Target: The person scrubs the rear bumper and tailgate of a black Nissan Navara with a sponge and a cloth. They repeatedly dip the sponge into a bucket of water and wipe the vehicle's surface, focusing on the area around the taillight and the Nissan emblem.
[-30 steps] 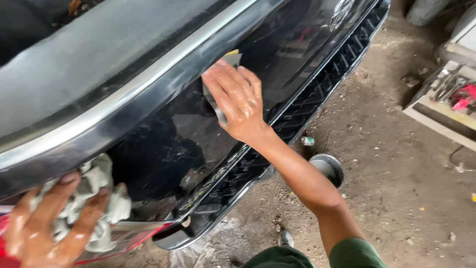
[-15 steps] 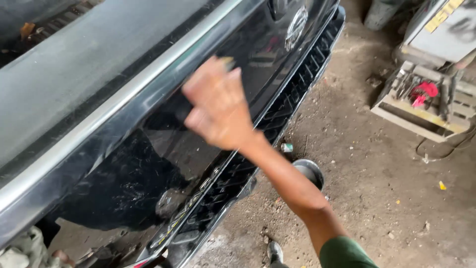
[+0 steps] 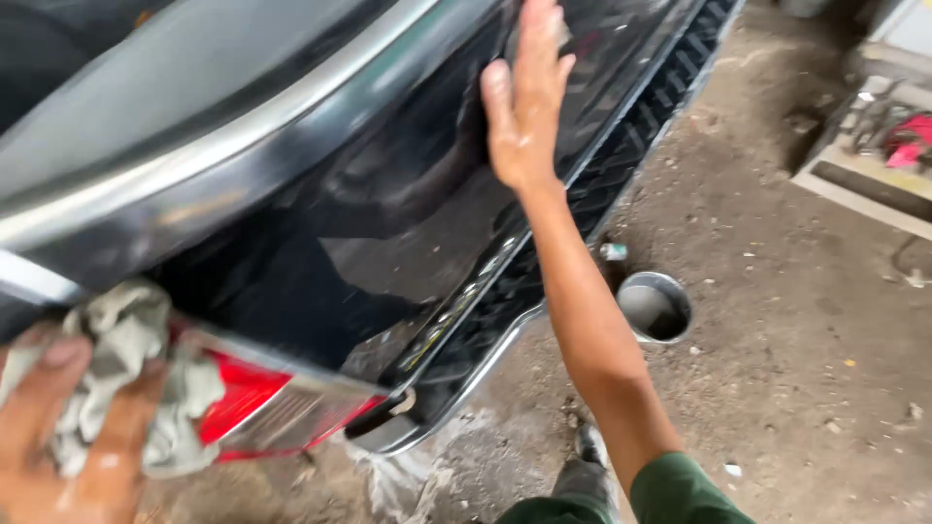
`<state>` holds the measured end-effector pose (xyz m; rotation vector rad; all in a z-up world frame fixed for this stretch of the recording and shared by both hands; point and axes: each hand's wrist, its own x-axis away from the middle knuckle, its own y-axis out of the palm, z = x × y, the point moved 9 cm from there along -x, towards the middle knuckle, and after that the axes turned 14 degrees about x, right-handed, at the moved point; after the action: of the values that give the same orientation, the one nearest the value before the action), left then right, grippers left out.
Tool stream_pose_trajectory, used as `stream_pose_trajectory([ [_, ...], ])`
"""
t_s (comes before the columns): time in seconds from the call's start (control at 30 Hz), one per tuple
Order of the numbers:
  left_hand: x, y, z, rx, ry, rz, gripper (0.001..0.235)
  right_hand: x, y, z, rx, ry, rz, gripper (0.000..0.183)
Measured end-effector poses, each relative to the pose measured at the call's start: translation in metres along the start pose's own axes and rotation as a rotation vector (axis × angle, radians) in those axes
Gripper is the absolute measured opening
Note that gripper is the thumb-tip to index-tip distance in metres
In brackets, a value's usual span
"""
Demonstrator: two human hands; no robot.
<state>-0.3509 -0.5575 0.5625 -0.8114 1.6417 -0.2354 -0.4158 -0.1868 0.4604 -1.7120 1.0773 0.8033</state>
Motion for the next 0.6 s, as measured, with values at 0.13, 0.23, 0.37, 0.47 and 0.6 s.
stream_pose_trajectory([
  [0.13, 0.014, -0.012, 0.006, -0.032, -0.012, 0.115, 0.031, 0.044, 0.003, -0.113, -0.05, 0.033, 0.09, 0.071],
  [0.23, 0.041, -0.018, -0.025, 0.02, -0.065, 0.135, 0.029, 0.089, 0.022, -0.18, 0.062, -0.302, -0.044, 0.076],
  [0.37, 0.067, -0.021, -0.068, 0.027, 0.008, 0.233, 0.035, 0.027, 0.003, -0.081, 0.154, -0.269, 0.075, 0.071],
  [0.47, 0.065, -0.03, -0.064, 0.014, 0.03, 0.265, 0.062, 0.017, -0.004, -0.053, 0.041, 0.019, 0.11, 0.064],
  [0.6, 0.071, -0.024, -0.067, 0.033, -0.106, 0.215, 0.044, 0.054, 0.003, -0.119, 0.014, -0.168, 0.118, 0.058],
])
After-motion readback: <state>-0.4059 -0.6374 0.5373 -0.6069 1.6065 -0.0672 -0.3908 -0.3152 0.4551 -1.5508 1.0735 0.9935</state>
